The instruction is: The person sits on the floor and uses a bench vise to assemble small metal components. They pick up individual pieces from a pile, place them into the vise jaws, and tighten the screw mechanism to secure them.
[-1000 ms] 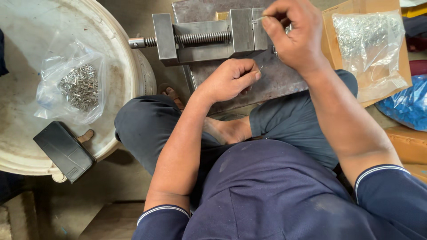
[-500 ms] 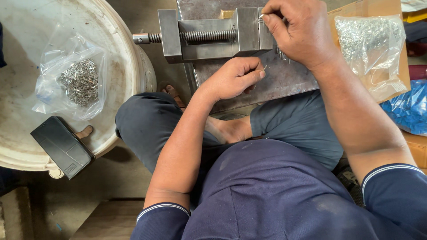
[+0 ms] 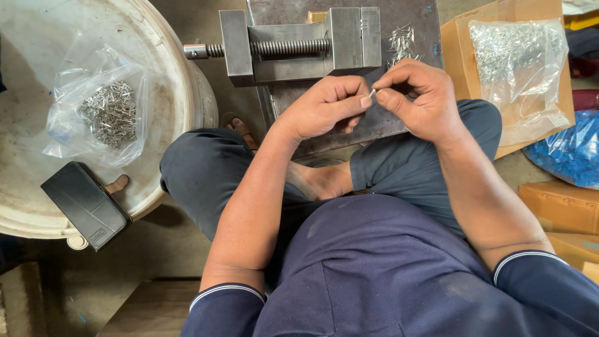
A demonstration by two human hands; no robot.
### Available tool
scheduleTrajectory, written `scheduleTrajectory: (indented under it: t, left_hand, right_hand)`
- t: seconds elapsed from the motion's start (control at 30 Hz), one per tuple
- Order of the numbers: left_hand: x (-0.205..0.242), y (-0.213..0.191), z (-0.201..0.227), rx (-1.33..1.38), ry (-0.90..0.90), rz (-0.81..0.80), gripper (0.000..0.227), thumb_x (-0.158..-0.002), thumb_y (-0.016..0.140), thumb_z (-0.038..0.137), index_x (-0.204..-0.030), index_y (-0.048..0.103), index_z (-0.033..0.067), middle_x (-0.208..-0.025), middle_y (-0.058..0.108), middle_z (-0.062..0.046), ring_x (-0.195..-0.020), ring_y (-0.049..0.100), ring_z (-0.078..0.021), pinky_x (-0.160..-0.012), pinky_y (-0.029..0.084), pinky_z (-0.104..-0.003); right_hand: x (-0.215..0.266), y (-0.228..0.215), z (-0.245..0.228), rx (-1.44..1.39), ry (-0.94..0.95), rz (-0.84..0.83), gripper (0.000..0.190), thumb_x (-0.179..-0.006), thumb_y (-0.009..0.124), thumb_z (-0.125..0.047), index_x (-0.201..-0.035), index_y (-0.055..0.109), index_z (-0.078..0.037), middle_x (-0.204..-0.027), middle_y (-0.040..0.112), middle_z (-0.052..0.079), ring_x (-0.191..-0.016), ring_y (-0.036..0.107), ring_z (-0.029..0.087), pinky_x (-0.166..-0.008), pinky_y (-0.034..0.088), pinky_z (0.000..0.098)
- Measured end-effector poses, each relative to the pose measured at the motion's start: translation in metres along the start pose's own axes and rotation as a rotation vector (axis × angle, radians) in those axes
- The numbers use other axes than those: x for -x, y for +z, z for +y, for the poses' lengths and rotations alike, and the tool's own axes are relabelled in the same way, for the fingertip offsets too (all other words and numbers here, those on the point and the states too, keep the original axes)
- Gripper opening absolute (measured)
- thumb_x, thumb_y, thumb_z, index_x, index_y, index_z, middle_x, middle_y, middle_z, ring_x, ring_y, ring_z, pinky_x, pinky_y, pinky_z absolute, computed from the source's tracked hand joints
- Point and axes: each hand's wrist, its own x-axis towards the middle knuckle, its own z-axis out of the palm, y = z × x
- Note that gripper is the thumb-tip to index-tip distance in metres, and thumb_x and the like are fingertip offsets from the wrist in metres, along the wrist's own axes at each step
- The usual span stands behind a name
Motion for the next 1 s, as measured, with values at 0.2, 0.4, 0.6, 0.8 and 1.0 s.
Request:
scheduleTrajectory:
  t: [0.2, 0.4, 0.6, 0.8, 1.0]
  left_hand:
    - [-0.001, 0.002, 0.002, -0.028, -0.053, 0.089, 0.027, -0.103, 0.063, 0.033, -0.095, 0.064, 0.0076, -0.073, 0.061, 0.004, -0.062, 0.056, -0.0047, -0.055, 0.045, -0.023]
    - [-0.005, 0.005, 0.0, -0.114, -0.036, 0.073, 0.028, -0.099, 0.074, 0.033, -0.095, 0.066, 0.0063, -0.073, 0.057, 0.006, -0.066, 0.055, -0.0037, -0.058, 0.046, -0.023]
    - [-0.006, -0.001, -0.007, -0.23, -0.024, 0.08, 0.028, -0.097, 0.075, 0.031, -0.095, 0.065, 0.0054, -0.07, 0.054, 0.007, -0.063, 0.049, -0.0032, -0.057, 0.042, -0.023]
    - [-0.006, -0.001, -0.007, -0.244, -0.027, 0.093, 0.028, -0.096, 0.076, 0.032, -0.098, 0.066, 0.0054, -0.069, 0.056, 0.006, -0.062, 0.051, -0.003, -0.057, 0.044, -0.023]
    - [-0.005, 0.001, 0.001, -0.235, -0.045, 0.101, 0.025, -0.097, 0.075, 0.029, -0.1, 0.066, 0.0057, -0.071, 0.058, 0.006, -0.062, 0.053, -0.0027, -0.056, 0.046, -0.023]
  right_hand:
    - [-0.018, -0.006, -0.001, 0.094, -0.088, 0.022, 0.01, -0.104, 0.074, -0.006, -0.1, 0.066, -0.001, -0.096, 0.066, 0.005, -0.084, 0.062, 0.011, -0.074, 0.05, 0.0248]
    - [-0.07, -0.021, 0.002, 0.403, -0.33, 0.071, 0.004, -0.106, 0.071, 0.004, -0.107, 0.067, 0.004, -0.095, 0.07, 0.011, -0.088, 0.071, 0.021, -0.08, 0.056, 0.0297]
    - [-0.084, -0.014, -0.007, 0.381, -0.292, 0.019, 0.005, -0.104, 0.067, 0.006, -0.109, 0.068, 0.006, -0.096, 0.071, 0.013, -0.088, 0.071, 0.02, -0.079, 0.058, 0.0292]
    - [-0.083, -0.017, -0.012, 0.551, -0.423, 0.006, 0.003, -0.104, 0.072, 0.006, -0.105, 0.07, 0.004, -0.091, 0.07, 0.012, -0.086, 0.07, 0.022, -0.074, 0.053, 0.0305]
    - [-0.054, -0.025, 0.005, 0.559, -0.34, 0.121, 0.013, -0.099, 0.065, 0.007, -0.11, 0.072, 0.003, -0.093, 0.07, 0.014, -0.086, 0.066, 0.028, -0.077, 0.05, 0.0375]
